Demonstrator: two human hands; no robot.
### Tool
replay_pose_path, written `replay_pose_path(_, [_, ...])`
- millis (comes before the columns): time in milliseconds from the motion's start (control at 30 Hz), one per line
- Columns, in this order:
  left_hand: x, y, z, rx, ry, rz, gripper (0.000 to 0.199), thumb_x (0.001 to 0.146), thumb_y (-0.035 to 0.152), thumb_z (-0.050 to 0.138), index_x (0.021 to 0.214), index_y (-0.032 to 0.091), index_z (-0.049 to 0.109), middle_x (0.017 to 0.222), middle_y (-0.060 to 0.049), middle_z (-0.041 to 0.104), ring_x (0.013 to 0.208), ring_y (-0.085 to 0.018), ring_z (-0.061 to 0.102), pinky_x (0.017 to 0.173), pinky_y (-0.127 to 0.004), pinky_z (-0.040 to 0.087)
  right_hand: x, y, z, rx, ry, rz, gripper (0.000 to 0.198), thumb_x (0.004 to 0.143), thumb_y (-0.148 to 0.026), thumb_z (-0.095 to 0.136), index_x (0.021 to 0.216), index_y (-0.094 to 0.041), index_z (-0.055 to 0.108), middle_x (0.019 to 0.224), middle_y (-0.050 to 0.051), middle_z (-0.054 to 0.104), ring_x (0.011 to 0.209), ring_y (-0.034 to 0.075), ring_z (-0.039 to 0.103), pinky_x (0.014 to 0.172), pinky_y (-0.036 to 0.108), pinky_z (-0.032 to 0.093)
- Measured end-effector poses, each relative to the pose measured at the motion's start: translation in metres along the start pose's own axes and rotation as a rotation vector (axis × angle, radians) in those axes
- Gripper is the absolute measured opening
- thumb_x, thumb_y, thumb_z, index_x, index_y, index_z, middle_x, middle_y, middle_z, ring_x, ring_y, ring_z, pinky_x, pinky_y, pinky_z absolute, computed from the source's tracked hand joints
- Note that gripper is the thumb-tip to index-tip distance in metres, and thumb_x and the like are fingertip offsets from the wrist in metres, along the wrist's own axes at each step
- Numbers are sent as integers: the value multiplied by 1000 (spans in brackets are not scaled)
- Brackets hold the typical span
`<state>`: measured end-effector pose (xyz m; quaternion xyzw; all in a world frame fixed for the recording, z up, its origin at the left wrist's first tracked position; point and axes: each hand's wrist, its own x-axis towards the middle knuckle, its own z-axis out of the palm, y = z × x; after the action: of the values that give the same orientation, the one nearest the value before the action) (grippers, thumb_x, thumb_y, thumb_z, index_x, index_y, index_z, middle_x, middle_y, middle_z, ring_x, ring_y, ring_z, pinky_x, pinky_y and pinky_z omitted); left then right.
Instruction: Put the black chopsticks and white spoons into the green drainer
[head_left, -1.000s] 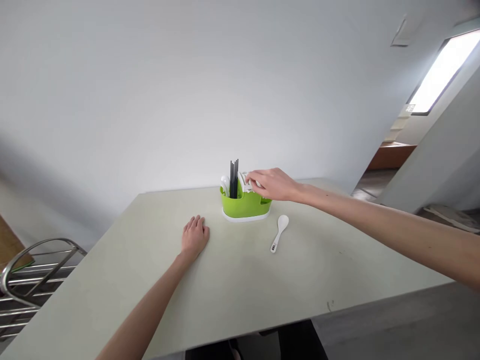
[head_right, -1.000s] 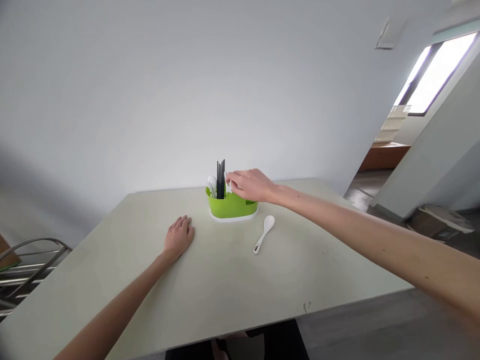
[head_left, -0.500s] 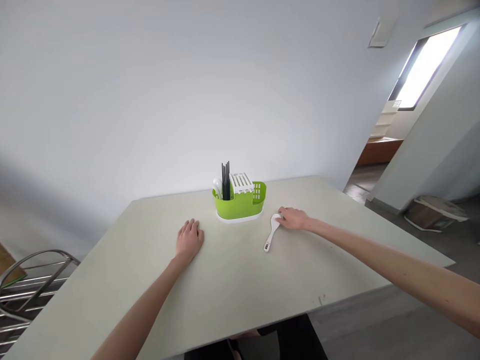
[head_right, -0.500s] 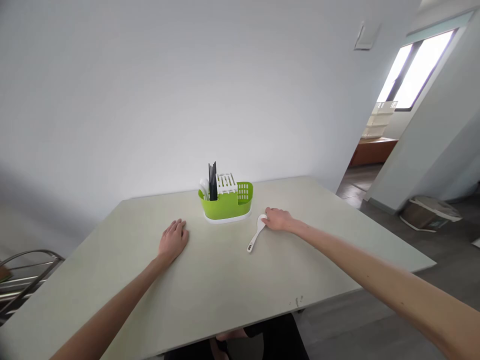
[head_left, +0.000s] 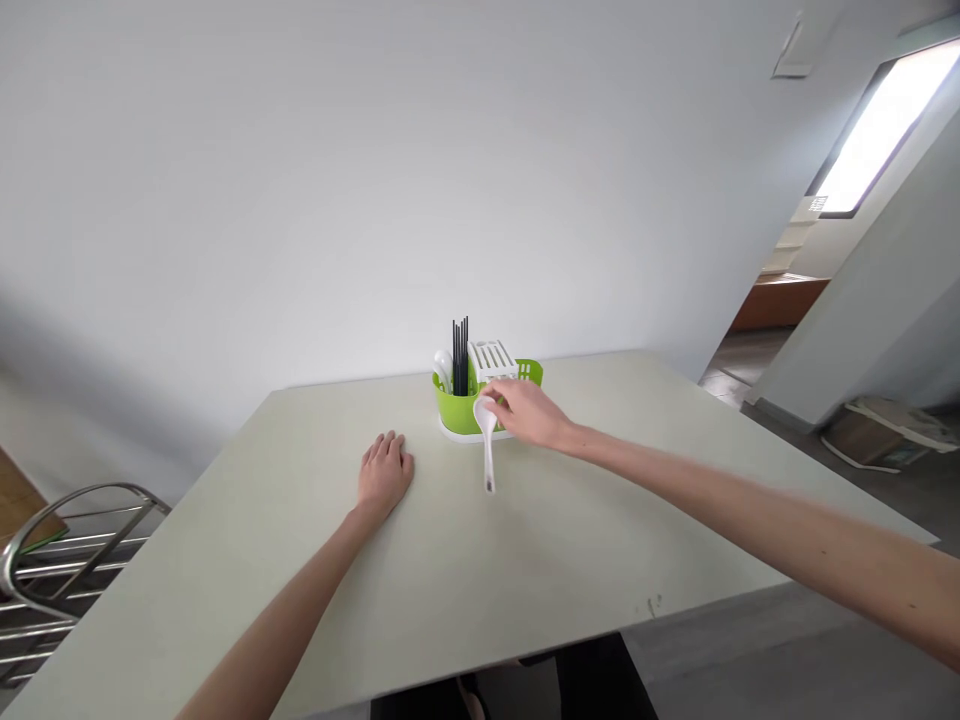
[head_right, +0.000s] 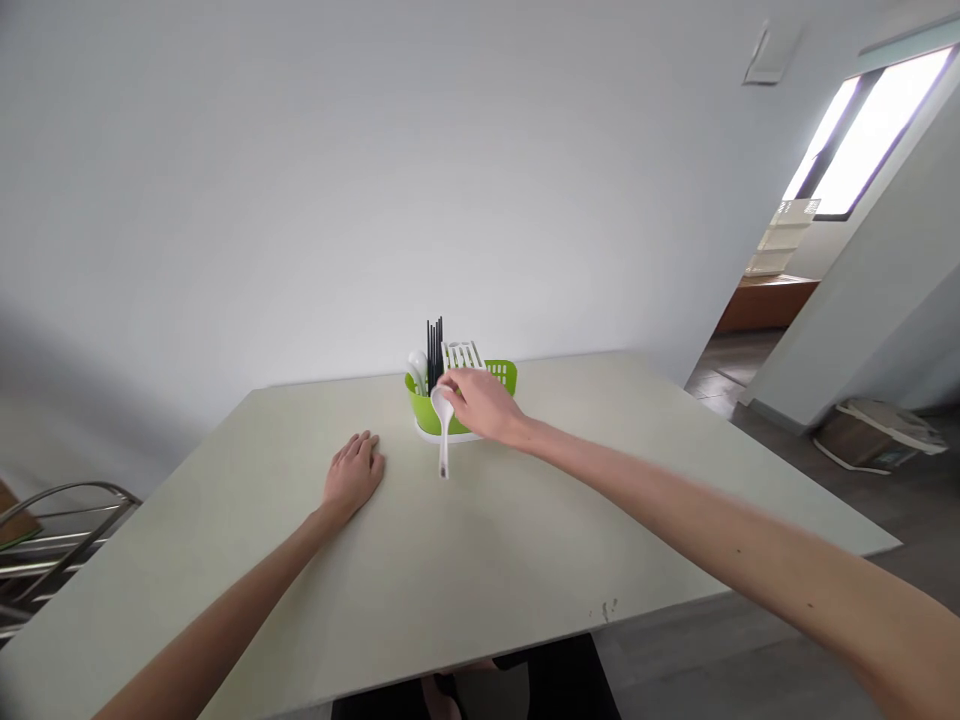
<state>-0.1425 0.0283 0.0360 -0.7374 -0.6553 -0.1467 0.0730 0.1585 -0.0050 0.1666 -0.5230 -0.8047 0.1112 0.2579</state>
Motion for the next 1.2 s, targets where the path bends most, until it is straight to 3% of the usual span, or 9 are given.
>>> replay_pose_path(133, [-1,-1,2,-14,15,5,48,101,24,38,141,13,63,158,-14,55,152,-31,44,123,-47,38,35,-29,-38,96,352,-231,16,106,-27,51,105,-21,66,103,5,74,92,20,69,84,32,51])
replay_pose_path(233, [-3,-1,3,-24,34,11,47,100,23,40,140,15,64,157,-14,56,151,-31,45,123,-48,38,55,-43,-54,61,484,-314,15,107,-25,47,104,-21,62,106,6,71,91,20,66,82,32,49])
replay_pose_path(300, [-4,0,3,-30,40,10,47,100,23,41,140,14,64,156,-15,57,151,-31,45,123,-48,38,64,-49,-55,-15,503,-332,16,107,-23,44,107,-21,60,109,7,70,90,20,65,81,32,48])
replay_pose_path(500, [-8,1,2,-47,48,-1,45,100,21,43,138,16,66,155,-14,58,151,-31,46,123,-47,39,70,-56,-21,-401,276,-290,27,111,-24,35,115,-17,60,115,12,68,87,23,65,70,32,41])
replay_pose_path(667, [-9,1,3,-53,57,-3,43,99,20,46,137,15,66,153,-15,59,150,-31,46,123,-45,38,69,-55,7,-566,125,-253,31,111,-28,33,117,-17,62,115,13,71,95,25,67,67,32,37])
replay_pose_path(800, [-10,1,3,-58,52,-2,43,99,21,47,137,16,66,154,-15,58,151,-30,45,124,-44,36,75,-52,17,-587,23,-230,29,109,-28,37,119,-17,62,117,14,73,96,26,68,69,32,36])
replay_pose_path(1000, [-10,0,4,-24,39,4,45,100,23,41,138,17,65,155,-14,57,151,-30,45,123,-45,37,87,-49,21,-516,-58,-197,18,104,-30,49,107,-19,63,111,11,72,88,24,68,67,32,39])
replay_pose_path(1200, [-9,-2,8,-37,57,3,46,99,23,42,140,20,64,155,-12,58,149,-30,46,121,-48,39,94,-50,24,-410,-75,-169,26,98,-46,64,100,-20,64,130,14,59,101,26,66,69,33,47])
